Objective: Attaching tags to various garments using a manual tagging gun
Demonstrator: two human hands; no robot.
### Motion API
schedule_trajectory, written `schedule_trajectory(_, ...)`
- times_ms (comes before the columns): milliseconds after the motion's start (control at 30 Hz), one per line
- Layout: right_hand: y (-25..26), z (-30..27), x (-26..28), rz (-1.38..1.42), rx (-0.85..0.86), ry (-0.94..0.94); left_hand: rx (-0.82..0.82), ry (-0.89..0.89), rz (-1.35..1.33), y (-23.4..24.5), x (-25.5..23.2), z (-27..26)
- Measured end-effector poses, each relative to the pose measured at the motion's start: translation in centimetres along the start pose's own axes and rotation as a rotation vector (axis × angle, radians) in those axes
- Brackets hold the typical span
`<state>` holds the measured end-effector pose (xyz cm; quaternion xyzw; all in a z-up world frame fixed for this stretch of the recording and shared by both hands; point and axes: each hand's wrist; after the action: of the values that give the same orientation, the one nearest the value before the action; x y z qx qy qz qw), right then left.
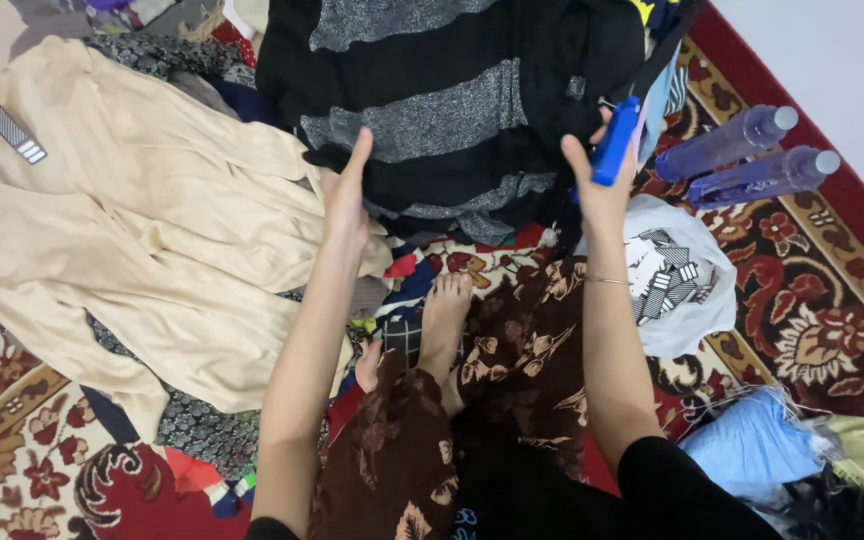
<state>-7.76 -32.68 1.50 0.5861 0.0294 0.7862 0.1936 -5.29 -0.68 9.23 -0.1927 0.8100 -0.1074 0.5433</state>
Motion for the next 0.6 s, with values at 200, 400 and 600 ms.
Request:
schedule_trajectory(200,-3.1,0.1,2.2,-0.382,0.182,0.025,-0.25,-0.245,-0.337,2.0,0.5,3.9)
schedule_trajectory(400,-3.9,0.8,-1.5,-0.505,0.132,-0.005,-0.057,-0.242,0.332,2.8,3.9,4.7)
schedule_trajectory(600,-1.1,0.9,-2.3,-0.392,0.0,-0.19,-0.26,-0.345,0.285,4.4,5.3,6.6)
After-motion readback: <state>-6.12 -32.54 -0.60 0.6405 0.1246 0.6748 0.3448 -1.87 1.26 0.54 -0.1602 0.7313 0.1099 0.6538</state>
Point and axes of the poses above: each hand's wrist, its own z-axis towards the middle knuckle, its own y-axis out of the back of the hand, x = y × z, and after that the axes turned 15 degrees about x, right-handed
